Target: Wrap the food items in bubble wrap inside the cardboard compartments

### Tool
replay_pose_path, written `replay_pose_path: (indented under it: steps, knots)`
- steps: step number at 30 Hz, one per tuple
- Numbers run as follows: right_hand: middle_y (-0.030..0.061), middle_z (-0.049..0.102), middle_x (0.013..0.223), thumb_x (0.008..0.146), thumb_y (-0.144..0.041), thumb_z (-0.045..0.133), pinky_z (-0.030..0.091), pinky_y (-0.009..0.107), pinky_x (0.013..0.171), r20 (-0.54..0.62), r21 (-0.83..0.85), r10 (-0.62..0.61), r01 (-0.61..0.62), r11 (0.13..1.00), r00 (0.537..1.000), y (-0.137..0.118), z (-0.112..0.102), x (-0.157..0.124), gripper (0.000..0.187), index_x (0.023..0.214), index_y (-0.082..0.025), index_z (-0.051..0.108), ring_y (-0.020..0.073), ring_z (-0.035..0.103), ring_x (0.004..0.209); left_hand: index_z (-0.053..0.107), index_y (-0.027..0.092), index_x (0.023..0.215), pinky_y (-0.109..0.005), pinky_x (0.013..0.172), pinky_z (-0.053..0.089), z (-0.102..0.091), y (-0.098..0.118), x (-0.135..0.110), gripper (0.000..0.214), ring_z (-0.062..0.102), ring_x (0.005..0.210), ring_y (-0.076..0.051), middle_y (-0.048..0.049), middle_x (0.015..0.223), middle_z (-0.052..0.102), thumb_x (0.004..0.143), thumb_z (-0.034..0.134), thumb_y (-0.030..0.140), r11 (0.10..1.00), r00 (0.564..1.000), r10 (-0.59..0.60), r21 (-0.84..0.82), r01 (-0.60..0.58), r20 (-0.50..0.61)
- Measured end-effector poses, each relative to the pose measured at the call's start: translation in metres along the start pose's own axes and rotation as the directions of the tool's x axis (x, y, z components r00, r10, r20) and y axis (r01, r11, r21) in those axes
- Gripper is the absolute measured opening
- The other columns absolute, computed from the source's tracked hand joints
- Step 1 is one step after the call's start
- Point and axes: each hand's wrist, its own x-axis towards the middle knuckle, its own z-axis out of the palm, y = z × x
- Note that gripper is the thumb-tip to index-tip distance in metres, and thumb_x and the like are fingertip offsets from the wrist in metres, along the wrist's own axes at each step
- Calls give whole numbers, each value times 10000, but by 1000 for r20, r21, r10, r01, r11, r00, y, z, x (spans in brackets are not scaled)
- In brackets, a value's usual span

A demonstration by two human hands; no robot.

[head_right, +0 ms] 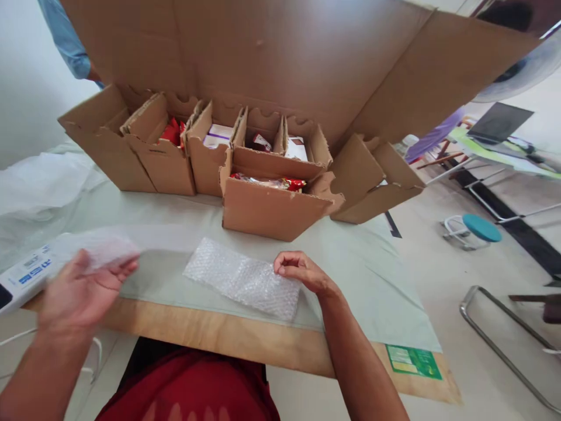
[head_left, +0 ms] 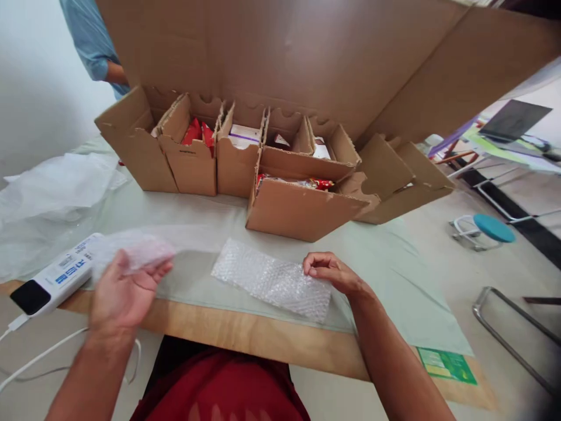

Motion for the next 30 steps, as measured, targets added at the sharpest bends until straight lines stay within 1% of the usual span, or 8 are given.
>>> replay_pose_path:
  steps: [4, 7, 9, 11, 14, 17, 23, 30]
  knots:
    - [41, 696, 768, 786, -442, 727, 469, 317, 688, 30, -193, 11, -5, 981, 999, 3, -12, -16, 230, 803, -214, 748, 187, 610, 713, 534, 234, 1216, -391, 984, 565, 2, 9, 18, 367, 667, 1206, -208, -22, 1247, 701, 1042, 376, 515, 972, 972, 233, 30, -232, -35]
    - [67, 762, 959, 825, -296, 644, 521, 345, 769, -64, -379, -31, 5, 925, 997, 8, -15, -20, 212, 971, -218, 776, 223, 681, 857, 505, 249, 1317, -474, 1101, 498, -1, -23, 8, 425, 602, 1312, -257, -73, 1395, 625, 945, 557, 446, 953, 973, 229, 210, -220, -21]
    - [85, 763, 1097, 839, -223, 596, 546, 375, 823, -119, -492, -105, 33, 870, 987, 13, -13, -22, 299, 1082, -226, 771, 245, 701, 967, 504, 285, 1385, -543, 1124, 470, 0, -57, -7, 568, 596, 1308, -298, -85, 1411, 621, 858, 671, 420, 821, 934, 319, 445, -356, 160]
    - [113, 732, 1204, 845, -179, 589, 543, 436, 918, -181, -637, -245, 76, 767, 953, 17, -8, -26, 319, 1102, -226, 772, 277, 684, 1093, 616, 258, 1313, -571, 1145, 441, 2, -93, -22, 495, 576, 1325, -331, -112, 1382, 650, 849, 693, 413, 504, 782, 257, 611, -610, 568]
    - [144, 694, 1262, 879, -172, 620, 506, 506, 1007, -186, -805, -453, 130, 579, 872, 22, 9, -36, 265, 1090, -222, 773, 302, 649, 1169, 701, 240, 1225, -604, 1161, 405, 9, -133, -34, 353, 488, 1422, -371, -133, 1449, 626, 887, 605, 282, 60, 416, 176, 412, -909, 892]
    - [134, 702, 1237, 901, -255, 704, 527, 489, 961, -71, -855, -488, 199, 479, 870, 30, 32, -46, 255, 1151, -236, 749, 291, 666, 1092, 685, 221, 1261, -592, 1121, 437, 16, -148, -33, 383, 505, 1409, -375, -153, 1467, 614, 897, 566, 221, -184, 277, 138, 300, -936, 951]
    - [107, 763, 1050, 997, -230, 606, 535, 398, 831, -89, -874, -542, 196, 445, 835, 47, 51, -37, 179, 971, -222, 783, 250, 673, 933, 638, 226, 1322, -571, 1108, 436, 16, -143, -28, 413, 549, 1368, -366, -156, 1444, 631, 918, 558, 260, -228, 246, 137, 272, -935, 960]
    - [81, 804, 1035, 976, -200, 619, 476, 375, 838, -21, -784, -356, 206, 586, 934, 20, 36, -29, 186, 929, -219, 798, 244, 723, 936, 632, 229, 1318, -561, 1093, 449, 22, -123, -30, 452, 583, 1315, -376, -164, 1385, 657, 926, 592, 451, -47, 346, 199, 361, -931, 917]
